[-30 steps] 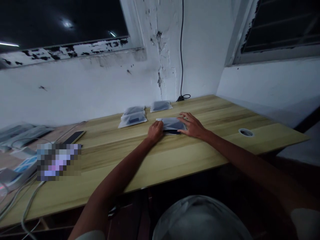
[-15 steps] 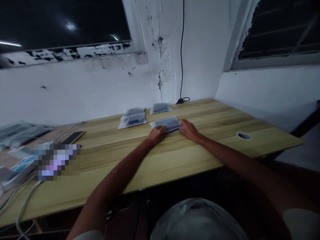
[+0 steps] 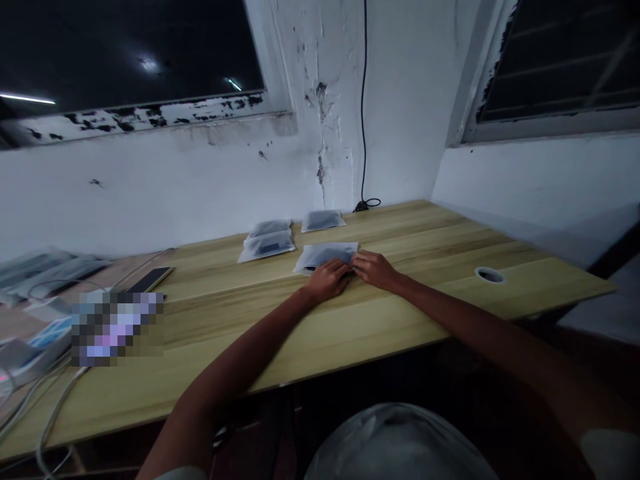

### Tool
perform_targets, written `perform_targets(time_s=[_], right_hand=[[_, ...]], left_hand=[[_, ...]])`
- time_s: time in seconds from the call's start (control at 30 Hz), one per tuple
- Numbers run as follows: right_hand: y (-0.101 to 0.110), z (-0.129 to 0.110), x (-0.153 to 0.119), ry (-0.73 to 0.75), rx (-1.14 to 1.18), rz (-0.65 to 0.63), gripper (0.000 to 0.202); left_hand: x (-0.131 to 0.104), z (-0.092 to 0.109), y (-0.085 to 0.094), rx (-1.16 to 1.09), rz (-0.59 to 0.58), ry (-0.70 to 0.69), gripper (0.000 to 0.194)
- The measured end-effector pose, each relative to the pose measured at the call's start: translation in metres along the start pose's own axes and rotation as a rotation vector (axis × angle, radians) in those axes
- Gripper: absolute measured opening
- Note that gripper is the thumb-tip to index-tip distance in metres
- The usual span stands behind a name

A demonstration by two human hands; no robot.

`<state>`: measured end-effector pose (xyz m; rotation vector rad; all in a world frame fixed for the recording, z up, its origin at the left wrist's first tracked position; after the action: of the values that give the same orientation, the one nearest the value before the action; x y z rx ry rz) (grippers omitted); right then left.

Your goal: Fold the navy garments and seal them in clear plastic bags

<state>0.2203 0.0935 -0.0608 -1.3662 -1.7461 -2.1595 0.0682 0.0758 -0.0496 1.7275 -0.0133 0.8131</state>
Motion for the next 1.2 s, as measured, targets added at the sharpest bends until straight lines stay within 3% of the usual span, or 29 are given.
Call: perform_targets(time_s=[0.23,0.4,0.57,0.7,0.93,1.2], right_hand=[[0.004,0.009,-0.002,-0.073,0.132,0.058,0.007],[0.007,0.011,-0.001,-0.043,0.281,0.019,0.007],[0.011,-0.002,0.002,0.05,0.401,-0.012,0.007],[0.011,-0.009,0.003,0.048,0.408,0.012,0.005],[0.008,-0.007,0.0,0.006,0.263,0.085,0.006],[0.015,-0.006,0.005,-0.069,0.323,0.072,0.012]], left_hand=[[-0.007,-0.02,0.004,-0.288,0.011,0.029,0.023],[-0.011,-0.03,0.004,-0.189,0.039,0.048,0.023],[-0.009,-0.022,0.0,0.06,-0.002,0.092,0.018],[-0.006,-0.014,-0.001,0.112,-0.026,0.164,0.014],[-0.004,0.003,0.006,0.021,-0.004,0.009,0.022],[0.0,-0.001,0.0,0.066,-0.047,-0.041,0.033]])
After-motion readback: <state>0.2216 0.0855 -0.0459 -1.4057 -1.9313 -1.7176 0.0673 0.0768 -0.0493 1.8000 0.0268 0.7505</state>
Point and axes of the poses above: each hand's wrist, its own x-axis towards the middle knuckle, its own y-axis out of the back of the hand, z = x × y, the point moved 4 cm from there along x, towards the middle knuckle, and after that the axes turned 2 degrees about -x, right-handed, at the moved point
